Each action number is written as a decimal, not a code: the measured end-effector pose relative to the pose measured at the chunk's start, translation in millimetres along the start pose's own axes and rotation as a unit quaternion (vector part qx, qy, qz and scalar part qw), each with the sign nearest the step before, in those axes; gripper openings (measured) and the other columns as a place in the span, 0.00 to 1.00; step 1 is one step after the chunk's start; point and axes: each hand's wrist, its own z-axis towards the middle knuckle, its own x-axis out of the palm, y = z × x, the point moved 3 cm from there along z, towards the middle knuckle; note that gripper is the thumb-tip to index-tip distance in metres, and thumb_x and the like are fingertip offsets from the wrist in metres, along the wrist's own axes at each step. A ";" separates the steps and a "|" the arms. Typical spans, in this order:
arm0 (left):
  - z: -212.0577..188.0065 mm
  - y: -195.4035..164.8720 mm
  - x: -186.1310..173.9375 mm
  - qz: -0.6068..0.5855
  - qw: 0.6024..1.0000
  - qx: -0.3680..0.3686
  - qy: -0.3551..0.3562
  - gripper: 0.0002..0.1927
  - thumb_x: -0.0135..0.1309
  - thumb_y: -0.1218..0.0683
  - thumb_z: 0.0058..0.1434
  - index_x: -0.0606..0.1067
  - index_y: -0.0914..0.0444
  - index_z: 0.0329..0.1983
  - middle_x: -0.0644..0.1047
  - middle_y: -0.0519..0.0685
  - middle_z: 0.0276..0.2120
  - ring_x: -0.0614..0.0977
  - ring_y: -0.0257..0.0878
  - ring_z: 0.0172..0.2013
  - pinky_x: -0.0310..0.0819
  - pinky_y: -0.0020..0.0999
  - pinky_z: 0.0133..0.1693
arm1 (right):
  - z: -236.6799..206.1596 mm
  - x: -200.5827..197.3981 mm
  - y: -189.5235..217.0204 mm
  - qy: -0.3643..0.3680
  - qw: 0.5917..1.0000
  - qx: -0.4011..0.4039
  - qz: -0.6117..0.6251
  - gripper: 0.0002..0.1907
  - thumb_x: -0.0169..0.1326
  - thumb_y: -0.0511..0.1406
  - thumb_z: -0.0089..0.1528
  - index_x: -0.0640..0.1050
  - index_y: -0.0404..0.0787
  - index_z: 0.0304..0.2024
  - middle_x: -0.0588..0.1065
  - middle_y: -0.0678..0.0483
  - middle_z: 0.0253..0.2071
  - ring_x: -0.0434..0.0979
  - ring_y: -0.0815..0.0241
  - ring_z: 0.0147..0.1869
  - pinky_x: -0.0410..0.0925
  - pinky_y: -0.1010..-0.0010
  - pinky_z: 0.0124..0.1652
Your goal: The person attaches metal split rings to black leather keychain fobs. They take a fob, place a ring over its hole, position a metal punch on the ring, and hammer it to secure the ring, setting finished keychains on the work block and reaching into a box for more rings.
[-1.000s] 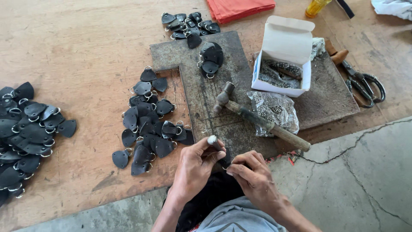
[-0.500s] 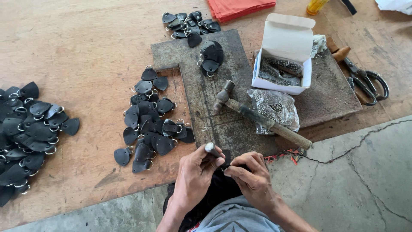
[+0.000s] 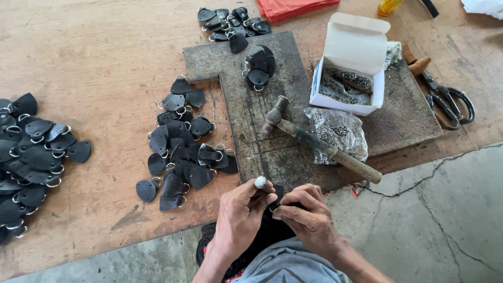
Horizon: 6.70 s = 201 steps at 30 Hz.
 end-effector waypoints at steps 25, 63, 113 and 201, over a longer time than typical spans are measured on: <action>-20.1 5.8 18.4 0.146 0.972 0.182 -0.014 0.12 0.58 0.63 0.62 0.75 0.66 0.49 0.80 0.56 0.40 0.83 0.54 0.42 0.78 0.43 0.40 | 64.0 -109.9 12.6 0.195 0.926 0.322 -0.042 0.15 0.45 0.43 0.70 0.73 0.40 0.48 0.71 0.51 0.31 0.72 0.60 0.30 0.71 0.62 0.31; -10.1 13.3 12.2 0.030 0.996 0.052 -0.059 0.08 0.56 0.62 0.64 0.73 0.66 0.45 0.78 0.54 0.34 0.83 0.50 0.33 0.77 0.39 0.34 | 54.9 -9.4 0.9 0.246 0.954 0.166 -0.031 0.33 0.61 0.31 0.54 0.69 0.39 0.62 0.71 0.47 0.53 0.73 0.45 0.58 0.67 0.60 0.56; 55.9 19.9 -78.4 0.129 0.986 -0.022 -0.104 0.16 0.59 0.64 0.57 0.77 0.64 0.49 0.80 0.51 0.40 0.84 0.42 0.38 0.79 0.35 0.38 | 224.5 5.5 -126.5 0.101 0.963 0.224 -0.110 0.10 0.60 0.34 0.64 0.74 0.34 0.41 0.78 0.49 0.35 0.78 0.59 0.35 0.70 0.65 0.35; 55.8 -34.8 30.3 0.096 0.929 0.357 0.015 0.11 0.64 0.64 0.50 0.81 0.66 0.38 0.80 0.50 0.37 0.84 0.45 0.40 0.81 0.37 0.40 | 76.1 -89.6 -44.2 0.051 0.946 0.248 0.203 0.06 0.60 0.26 0.59 0.79 0.37 0.38 0.81 0.57 0.37 0.84 0.68 0.42 0.79 0.76 0.40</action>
